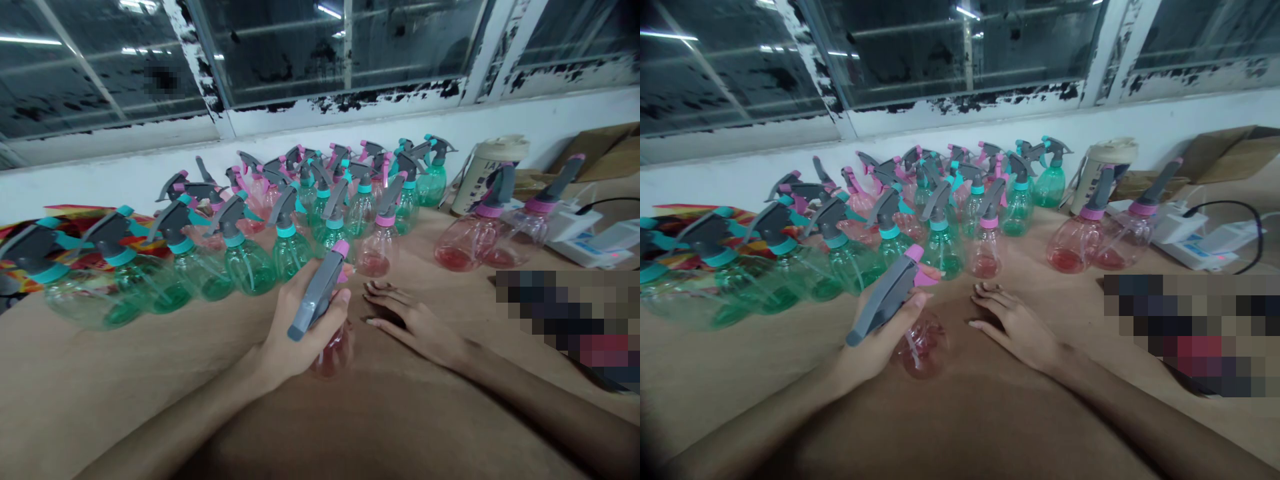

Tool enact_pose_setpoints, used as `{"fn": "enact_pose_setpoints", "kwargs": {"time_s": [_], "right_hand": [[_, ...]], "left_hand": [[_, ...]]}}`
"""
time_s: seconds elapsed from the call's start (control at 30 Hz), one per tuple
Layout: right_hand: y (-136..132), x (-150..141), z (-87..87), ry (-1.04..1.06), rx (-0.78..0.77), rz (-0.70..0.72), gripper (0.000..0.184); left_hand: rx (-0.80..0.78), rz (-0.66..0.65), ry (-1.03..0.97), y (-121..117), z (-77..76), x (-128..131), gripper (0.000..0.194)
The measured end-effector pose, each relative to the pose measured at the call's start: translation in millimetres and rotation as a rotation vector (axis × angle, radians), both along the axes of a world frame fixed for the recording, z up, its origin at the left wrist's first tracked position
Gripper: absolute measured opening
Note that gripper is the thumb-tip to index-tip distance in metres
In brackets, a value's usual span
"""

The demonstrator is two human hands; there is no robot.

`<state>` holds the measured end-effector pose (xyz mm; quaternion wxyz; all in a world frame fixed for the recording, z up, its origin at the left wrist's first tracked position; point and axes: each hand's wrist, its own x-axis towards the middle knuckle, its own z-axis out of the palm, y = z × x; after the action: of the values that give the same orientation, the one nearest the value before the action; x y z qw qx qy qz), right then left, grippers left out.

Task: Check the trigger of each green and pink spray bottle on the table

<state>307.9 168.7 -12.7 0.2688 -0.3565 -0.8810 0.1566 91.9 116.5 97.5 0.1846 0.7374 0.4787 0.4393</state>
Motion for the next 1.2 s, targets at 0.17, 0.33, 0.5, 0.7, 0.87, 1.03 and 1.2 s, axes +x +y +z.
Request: {"fn": "enact_pose_setpoints", "kwargs": {"time_s": [0.17, 0.33, 0.5, 0.7, 0.87, 1.03, 1.2], "right_hand": [[0.6, 0.0, -0.9, 0.011, 0.003, 0.009, 0.045], [0.6, -0.6, -1.1, 0.001, 0.008, 0.002, 0.045], [0.2, -0.9, 0.5, -0.017, 0.006, 0.004, 0.045], [-0.5, -2.0, -0.1, -0.010, 0.026, 0.006, 0.044], [1.3, -1.5, -0.7, -0.020, 0.029, 0.020, 0.045], [-3.4, -1.3, 9.8, -0.018, -0.007, 0.065, 0.051], [-25.4, -8.3, 28.2, 0.023, -0.111, 0.062, 0.069]], "left_hand": [[0.005, -0.013, -0.012, -0.2, 1.9, 0.5, 0.004], [0.005, 0.006, -0.001, -0.2, 3.1, 1.1, 0.003], [0.020, 0.001, 0.004, 1.8, 3.4, 0.1, 0.006], [0.009, -0.002, -0.034, 0.2, 6.9, 3.2, 0.003], [-0.020, 0.009, 0.007, -0.6, 5.7, 3.6, 0.010], [0.013, 0.002, 0.026, -1.1, 6.4, 1.4, 0.010], [-0.005, 0.018, -0.034, -1.3, 2.3, 2.3, 0.014]]}}
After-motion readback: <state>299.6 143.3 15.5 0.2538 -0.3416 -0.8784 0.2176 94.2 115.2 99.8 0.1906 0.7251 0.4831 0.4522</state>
